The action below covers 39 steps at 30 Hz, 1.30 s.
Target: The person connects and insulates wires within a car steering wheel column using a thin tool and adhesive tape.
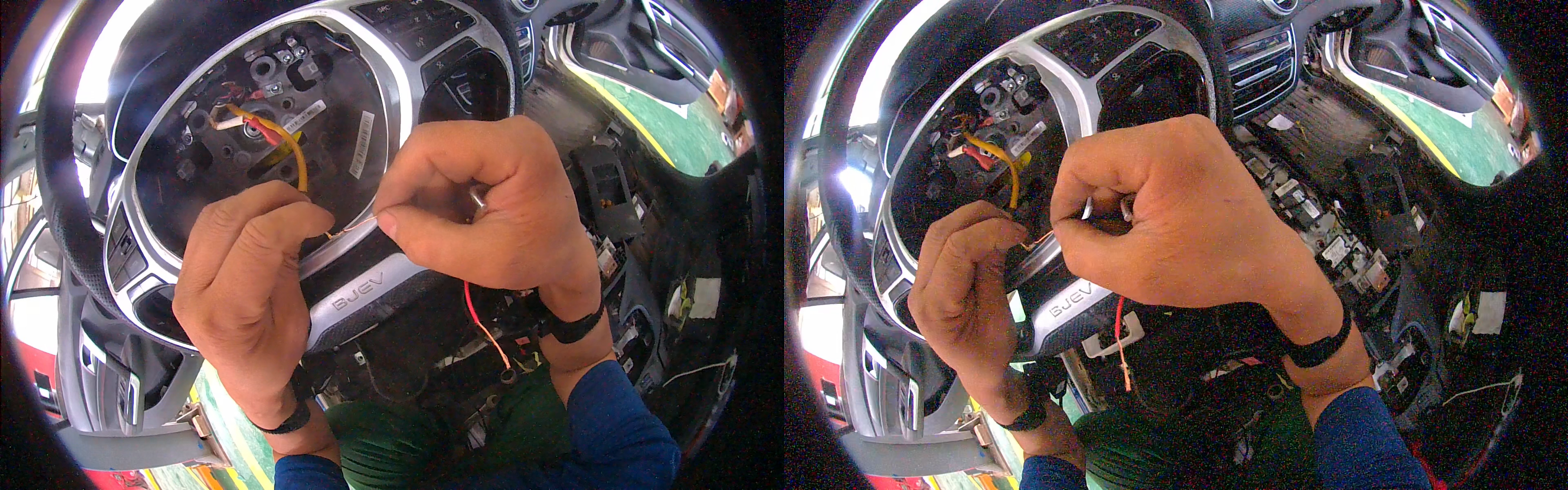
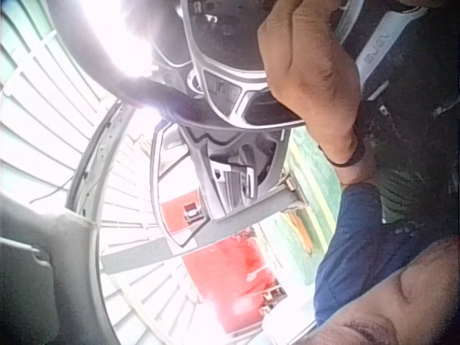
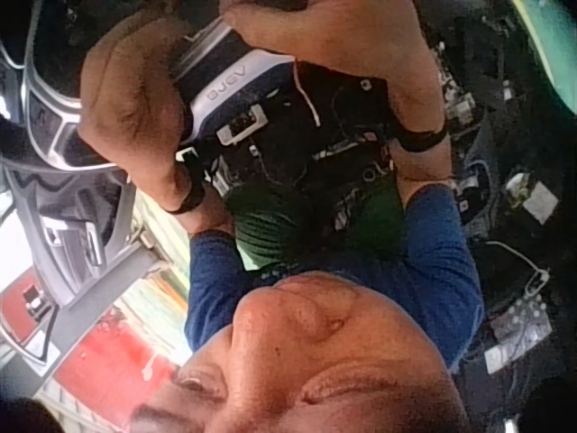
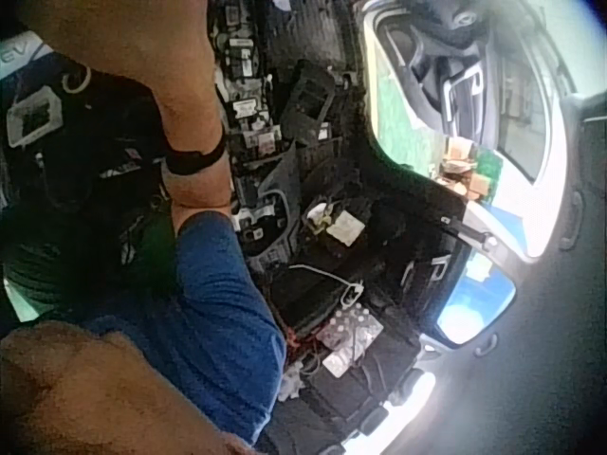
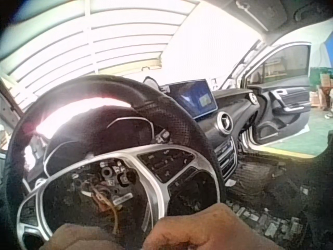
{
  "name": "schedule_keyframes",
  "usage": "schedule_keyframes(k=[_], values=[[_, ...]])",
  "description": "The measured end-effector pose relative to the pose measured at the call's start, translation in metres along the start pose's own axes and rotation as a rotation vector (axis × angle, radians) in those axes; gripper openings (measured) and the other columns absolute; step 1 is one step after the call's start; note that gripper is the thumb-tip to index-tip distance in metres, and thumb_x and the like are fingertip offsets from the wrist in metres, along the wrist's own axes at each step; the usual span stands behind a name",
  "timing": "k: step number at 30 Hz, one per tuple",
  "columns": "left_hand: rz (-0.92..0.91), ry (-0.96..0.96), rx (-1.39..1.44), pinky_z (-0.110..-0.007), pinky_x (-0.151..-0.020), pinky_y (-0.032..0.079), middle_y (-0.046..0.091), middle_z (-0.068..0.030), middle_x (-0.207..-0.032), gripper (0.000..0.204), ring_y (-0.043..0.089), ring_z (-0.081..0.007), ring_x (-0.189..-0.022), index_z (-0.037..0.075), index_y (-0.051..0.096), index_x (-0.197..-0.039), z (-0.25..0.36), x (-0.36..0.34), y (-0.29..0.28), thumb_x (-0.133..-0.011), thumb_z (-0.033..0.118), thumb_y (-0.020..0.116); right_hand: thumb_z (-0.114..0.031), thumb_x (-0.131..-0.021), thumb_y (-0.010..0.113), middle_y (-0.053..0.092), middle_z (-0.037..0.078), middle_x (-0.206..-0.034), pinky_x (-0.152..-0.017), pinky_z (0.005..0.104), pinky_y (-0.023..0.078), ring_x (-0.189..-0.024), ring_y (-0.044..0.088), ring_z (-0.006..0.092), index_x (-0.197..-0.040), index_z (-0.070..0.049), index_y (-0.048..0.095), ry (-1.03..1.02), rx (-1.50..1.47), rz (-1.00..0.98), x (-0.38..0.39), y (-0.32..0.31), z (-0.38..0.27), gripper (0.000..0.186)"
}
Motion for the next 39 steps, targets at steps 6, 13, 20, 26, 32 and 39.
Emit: schedule_keyframes(k=[6,13,20,26,32,39], values=[[-0.034,0.025,-0.014,-0.028,-0.076,0.052,0.070,-0.0096,-0.094,0.013,0.066,-0.0191,-0.084,0.001,0.070,-0.085,-0.0012,0.0005,-0.0005,-0.078,-0.009,0.069,0.004,-0.080,0.074,0.063,-0.004,-0.062,-0.047,0.0194,0.033,-0.052,0.051,-0.0007,-0.081,-0.003,0.071,-0.006,0.011,-0.001,0.0003,0.0013,0.0029,0.007],[-0.009,0.031,-0.016,-0.031,-0.074,0.051,0.069,-0.0084,-0.091,0.023,0.066,-0.0230,-0.083,0.004,0.072,-0.085,-0.0016,0.0001,-0.0002,-0.067,-0.010,0.066,0.004,-0.080,0.073,0.064,-0.003,-0.063,-0.047,0.0193,0.033,-0.052,0.052,-0.0004,-0.081,-0.004,0.071,-0.031,0.034,0.002,0.0005,0.0028,0.0026,0.008],[-0.051,0.020,-0.022,-0.029,-0.076,0.052,0.070,-0.0094,-0.094,0.016,0.067,-0.0193,-0.086,0.002,0.070,-0.086,-0.0023,0.0005,-0.0003,-0.078,-0.011,0.067,0.003,-0.080,0.074,0.064,-0.003,-0.063,-0.046,0.0193,0.033,-0.052,0.051,-0.0007,-0.081,-0.003,0.071,-0.011,0.026,0.001,0.0005,0.0025,0.0034,0.007],[-0.018,0.026,-0.005,-0.031,-0.073,0.051,0.068,-0.0094,-0.089,0.024,0.066,-0.0246,-0.082,0.004,0.071,-0.085,-0.0009,-0.0006,-0.0006,-0.065,-0.009,0.065,0.003,-0.080,0.074,0.064,-0.004,-0.063,-0.046,0.0194,0.033,-0.051,0.052,-0.0005,-0.081,-0.004,0.071,-0.029,0.038,0.007,0.0005,0.0039,0.0012,0.007],[-0.056,0.047,-0.043,-0.030,-0.076,0.052,0.070,-0.0108,-0.092,0.012,0.067,-0.0208,-0.085,0.002,0.069,-0.084,0.0003,-0.0041,-0.0007,-0.079,-0.009,0.069,0.001,-0.081,0.073,0.064,-0.004,-0.062,-0.046,0.0196,0.033,-0.051,0.051,-0.0006,-0.082,-0.004,0.071,0.003,0.051,0.005,0.0001,0.0034,0.0004,0.006],[0.011,0.066,-0.047,-0.032,-0.069,0.050,0.067,-0.0090,-0.089,0.020,0.064,-0.0249,-0.078,0.005,0.070,-0.086,-0.0045,-0.0018,0.0028,-0.072,-0.009,0.070,0.000,-0.083,0.072,0.063,-0.004,-0.061,-0.047,0.0196,0.033,-0.052,0.050,-0.0009,-0.083,-0.004,0.070,0.029,0.019,-0.008,0.0004,0.0045,0.0018,0.004]])
Point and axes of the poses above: each hand's wrist, its own x-axis away from the middle knuckle, its own y-axis out of the palm, z = x × y, the point moved 1 cm from there along -x, towards the middle knuckle
